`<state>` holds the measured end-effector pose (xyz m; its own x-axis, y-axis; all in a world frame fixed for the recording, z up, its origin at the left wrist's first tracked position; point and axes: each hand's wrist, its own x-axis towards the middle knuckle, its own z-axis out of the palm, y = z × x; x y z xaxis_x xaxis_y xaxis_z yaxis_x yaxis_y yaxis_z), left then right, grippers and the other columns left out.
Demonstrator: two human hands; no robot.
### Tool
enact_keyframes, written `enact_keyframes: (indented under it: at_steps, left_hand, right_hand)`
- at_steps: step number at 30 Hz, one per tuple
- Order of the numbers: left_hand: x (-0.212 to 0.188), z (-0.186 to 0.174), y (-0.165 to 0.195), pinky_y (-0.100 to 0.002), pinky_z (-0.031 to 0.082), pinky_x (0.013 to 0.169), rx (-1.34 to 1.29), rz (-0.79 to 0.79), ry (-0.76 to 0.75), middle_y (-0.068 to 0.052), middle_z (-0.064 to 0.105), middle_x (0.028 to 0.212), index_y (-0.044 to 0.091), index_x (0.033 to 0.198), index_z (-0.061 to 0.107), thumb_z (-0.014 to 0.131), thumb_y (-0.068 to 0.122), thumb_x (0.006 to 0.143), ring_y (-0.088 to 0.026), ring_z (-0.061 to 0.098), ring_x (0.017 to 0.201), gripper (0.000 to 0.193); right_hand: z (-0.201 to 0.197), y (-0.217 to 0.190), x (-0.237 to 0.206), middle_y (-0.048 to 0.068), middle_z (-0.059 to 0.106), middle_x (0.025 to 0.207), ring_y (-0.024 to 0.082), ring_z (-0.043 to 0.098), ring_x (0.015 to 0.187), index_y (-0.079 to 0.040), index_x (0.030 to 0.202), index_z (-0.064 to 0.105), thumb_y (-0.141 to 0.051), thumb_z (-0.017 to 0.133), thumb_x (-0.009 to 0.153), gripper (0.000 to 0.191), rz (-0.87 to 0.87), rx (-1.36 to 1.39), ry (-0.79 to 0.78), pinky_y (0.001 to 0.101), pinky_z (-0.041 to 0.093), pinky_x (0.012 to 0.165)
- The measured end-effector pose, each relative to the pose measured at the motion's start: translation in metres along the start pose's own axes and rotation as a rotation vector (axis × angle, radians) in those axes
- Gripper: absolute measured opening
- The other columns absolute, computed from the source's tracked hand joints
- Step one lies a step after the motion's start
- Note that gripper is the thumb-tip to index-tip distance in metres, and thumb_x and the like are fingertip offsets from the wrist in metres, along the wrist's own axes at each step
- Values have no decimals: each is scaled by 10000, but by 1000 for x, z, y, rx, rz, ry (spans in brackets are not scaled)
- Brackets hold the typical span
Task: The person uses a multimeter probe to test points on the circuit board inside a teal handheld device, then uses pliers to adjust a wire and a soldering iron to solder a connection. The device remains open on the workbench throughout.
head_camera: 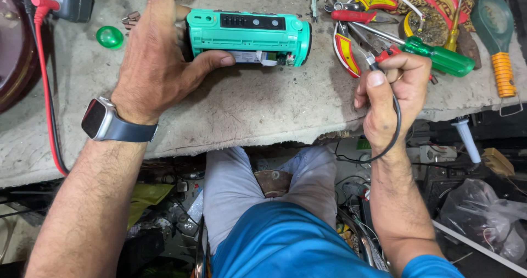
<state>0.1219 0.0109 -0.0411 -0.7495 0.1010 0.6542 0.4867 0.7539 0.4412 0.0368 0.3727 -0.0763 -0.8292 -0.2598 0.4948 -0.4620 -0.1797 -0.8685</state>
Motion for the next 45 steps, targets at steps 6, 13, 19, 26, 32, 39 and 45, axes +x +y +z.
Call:
enact_keyframes:
  at_steps: [6,13,19,26,32,39,45]
  left_hand:
    - [0,-1,1,-461,551,964,35,-18,-1,-240,584,1390,-49,1407,401,956,285,890,-412,649,1196,829]
    - [-1,-4,0,-475,546,924,74,15,-1,-228,582,1318,-48,1382,453,960,323,886,-422,654,1136,800]
    - [4,-6,3,-478,550,864,80,6,-10,-199,654,1251,-28,1376,445,980,335,889,-418,678,1070,809]
    - [6,-10,8,-464,563,855,-5,-41,-28,-174,690,1207,-7,1436,356,975,289,884,-404,703,1038,881]
    - [2,-8,9,-474,560,842,-6,-53,-19,-246,656,1243,-26,1392,383,978,304,823,-430,689,1039,887]
    - [0,-7,7,-476,555,900,46,27,-17,-249,653,1235,-51,1347,407,982,314,858,-438,676,1114,839]
    - [-2,-4,6,-477,557,835,80,-13,-30,-246,664,1213,-52,1343,432,1011,346,824,-433,685,1044,874]
  right_hand:
    - [-2,3,-6,109,661,914,145,646,706,-7,1163,526,-114,768,1124,267,20,-152,41,273,544,642]
    - [11,4,-9,145,703,1047,173,711,850,44,1235,608,21,754,1139,176,-140,-369,29,296,631,719]
    - [25,-2,-17,203,728,1126,207,733,871,34,1298,625,60,679,1120,188,-433,-635,54,318,666,728]
    - [0,-21,-99,168,740,999,250,716,798,5,1275,589,42,717,917,382,-545,-895,-397,379,574,727]
    - [-41,36,-199,182,753,886,324,718,728,-25,1341,628,-60,651,826,516,182,-1184,-580,428,593,677]
    - [-62,52,-235,133,737,782,327,724,714,-169,1149,734,-310,605,976,258,695,-1599,-627,456,599,691]
    - [-66,44,-197,172,760,834,332,727,687,-220,1287,727,-288,629,981,329,794,-1491,-256,446,583,691]
